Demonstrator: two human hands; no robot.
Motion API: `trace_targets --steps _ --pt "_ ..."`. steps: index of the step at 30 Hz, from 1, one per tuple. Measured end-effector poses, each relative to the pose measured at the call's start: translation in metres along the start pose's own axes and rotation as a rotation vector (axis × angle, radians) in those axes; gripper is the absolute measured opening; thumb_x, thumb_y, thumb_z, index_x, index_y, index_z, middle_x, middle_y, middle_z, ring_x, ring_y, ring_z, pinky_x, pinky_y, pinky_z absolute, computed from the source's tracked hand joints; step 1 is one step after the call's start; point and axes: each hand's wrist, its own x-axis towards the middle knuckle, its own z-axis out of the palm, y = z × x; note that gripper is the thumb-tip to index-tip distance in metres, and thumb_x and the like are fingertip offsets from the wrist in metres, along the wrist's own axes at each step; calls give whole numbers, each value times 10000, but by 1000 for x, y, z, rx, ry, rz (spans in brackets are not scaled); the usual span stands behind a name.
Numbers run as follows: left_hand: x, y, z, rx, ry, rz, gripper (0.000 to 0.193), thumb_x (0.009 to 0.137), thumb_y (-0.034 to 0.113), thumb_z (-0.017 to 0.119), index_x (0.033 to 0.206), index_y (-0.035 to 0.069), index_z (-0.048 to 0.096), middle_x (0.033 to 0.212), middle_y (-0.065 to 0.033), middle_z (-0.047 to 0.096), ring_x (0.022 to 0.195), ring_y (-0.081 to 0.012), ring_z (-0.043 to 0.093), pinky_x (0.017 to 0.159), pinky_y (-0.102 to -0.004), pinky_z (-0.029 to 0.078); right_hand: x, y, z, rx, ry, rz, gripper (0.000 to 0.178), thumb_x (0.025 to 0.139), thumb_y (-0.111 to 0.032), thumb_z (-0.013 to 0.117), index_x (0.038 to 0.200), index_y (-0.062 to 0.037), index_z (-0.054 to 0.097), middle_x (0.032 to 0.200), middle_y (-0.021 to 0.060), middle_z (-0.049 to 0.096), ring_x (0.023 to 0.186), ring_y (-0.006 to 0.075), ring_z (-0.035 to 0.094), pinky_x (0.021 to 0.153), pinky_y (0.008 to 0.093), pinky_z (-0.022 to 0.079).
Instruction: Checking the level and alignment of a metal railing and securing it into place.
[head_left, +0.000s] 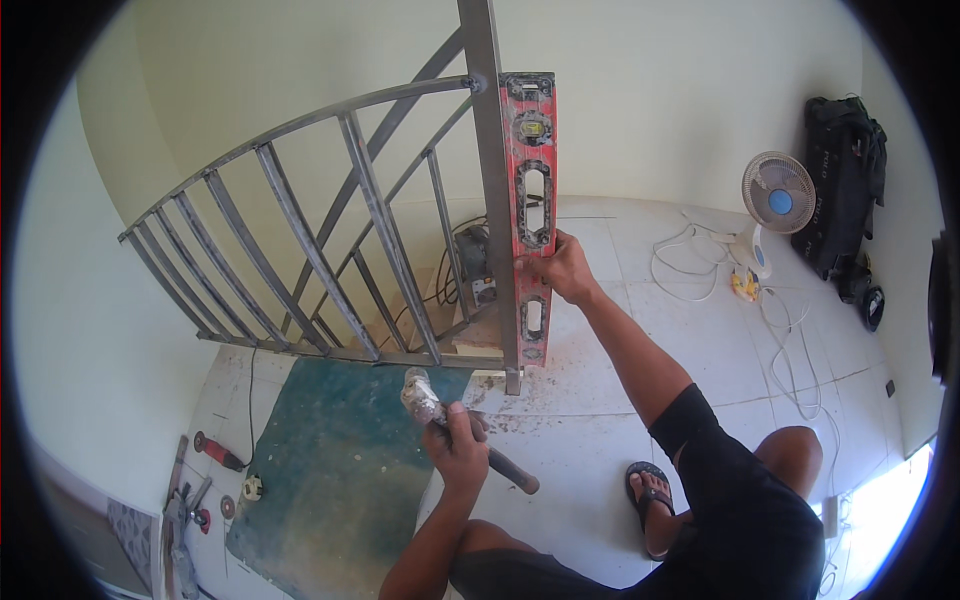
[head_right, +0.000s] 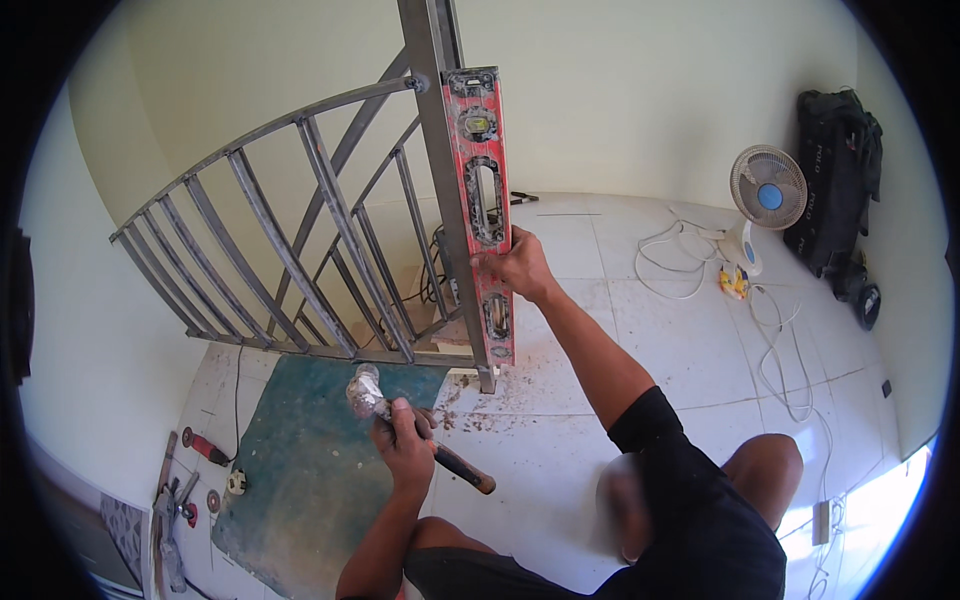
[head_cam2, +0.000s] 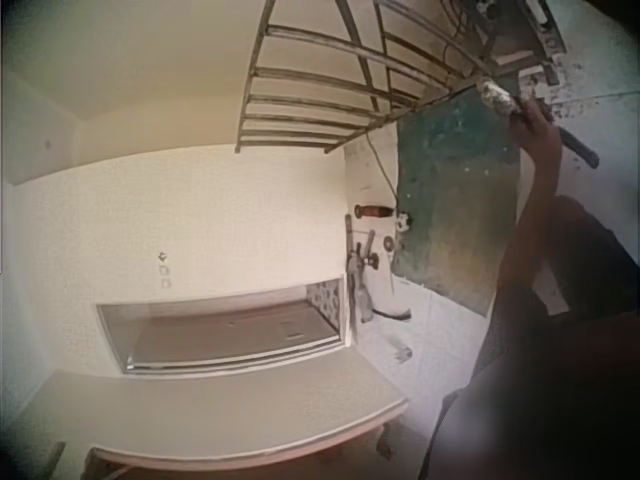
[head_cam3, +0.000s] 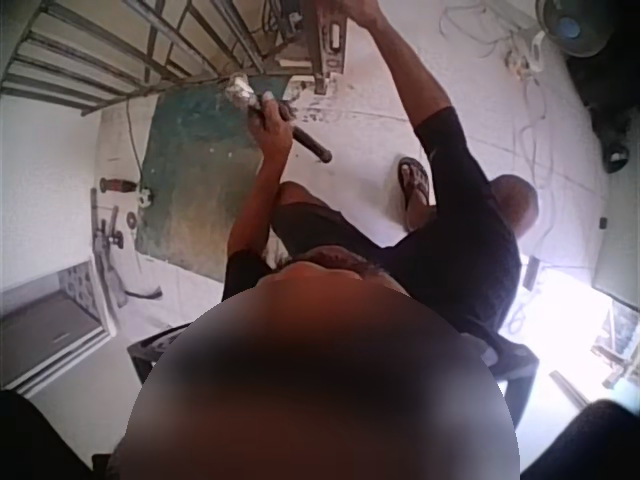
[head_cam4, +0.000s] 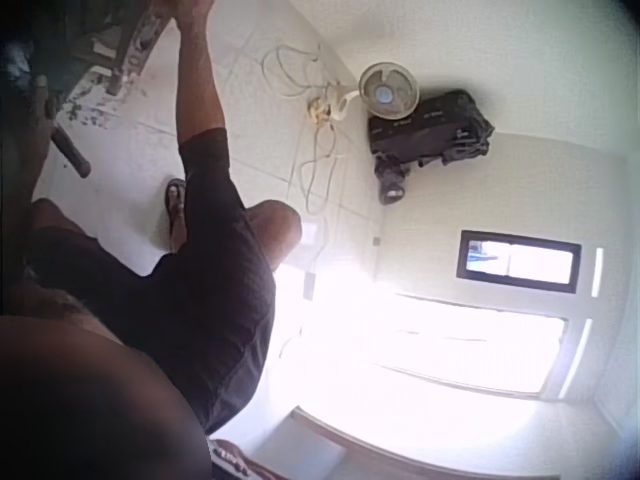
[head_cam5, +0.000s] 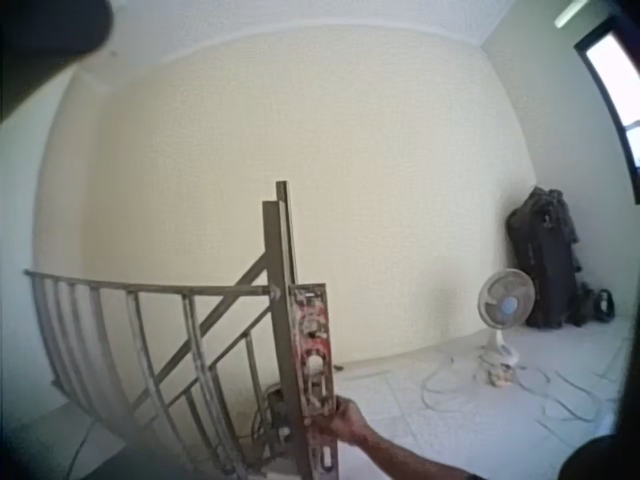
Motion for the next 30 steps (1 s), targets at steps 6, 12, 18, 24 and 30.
trace_targets --steps 6,12,18,24,30 --pt "2 -8 8 -7 -19 -51 337 938 194 467 634 52 428 504 -6 450 464 -106 471 465 -259 382 7 5 -9 -23 -41 31 331 676 -12 745 968 40 598 872 84 664 737 117 606 697 278 509" --pt "5 -11 7 43 -22 -104 324 934 186 472 643 45 438 505 -7 453 463 -107 470 463 -262 387 10 -2 -10 -32 -86 18 323 661 22 721 959 40 596 857 81 664 726 118 604 689 280 509" --pt "6 -14 6 42 -40 -109 312 931 186 481 657 40 446 506 -8 457 460 -103 473 466 -260 392 8 -3 -12 -11 -114 28 323 655 38 700 962 31 600 854 74 662 728 116 601 694 280 508" --pt "5 -18 5 64 -37 -117 317 930 198 494 663 35 447 502 -13 460 460 -102 477 461 -260 387 8 -4 -13 31 -134 35 306 654 44 700 944 19 608 851 70 662 726 112 603 692 281 508" --pt "6 -22 5 31 -37 -110 310 929 193 497 669 30 454 505 -17 467 456 -103 479 454 -263 388 8 -6 -11 5 -112 28 300 654 41 705 937 19 609 848 70 663 722 111 605 691 279 506"
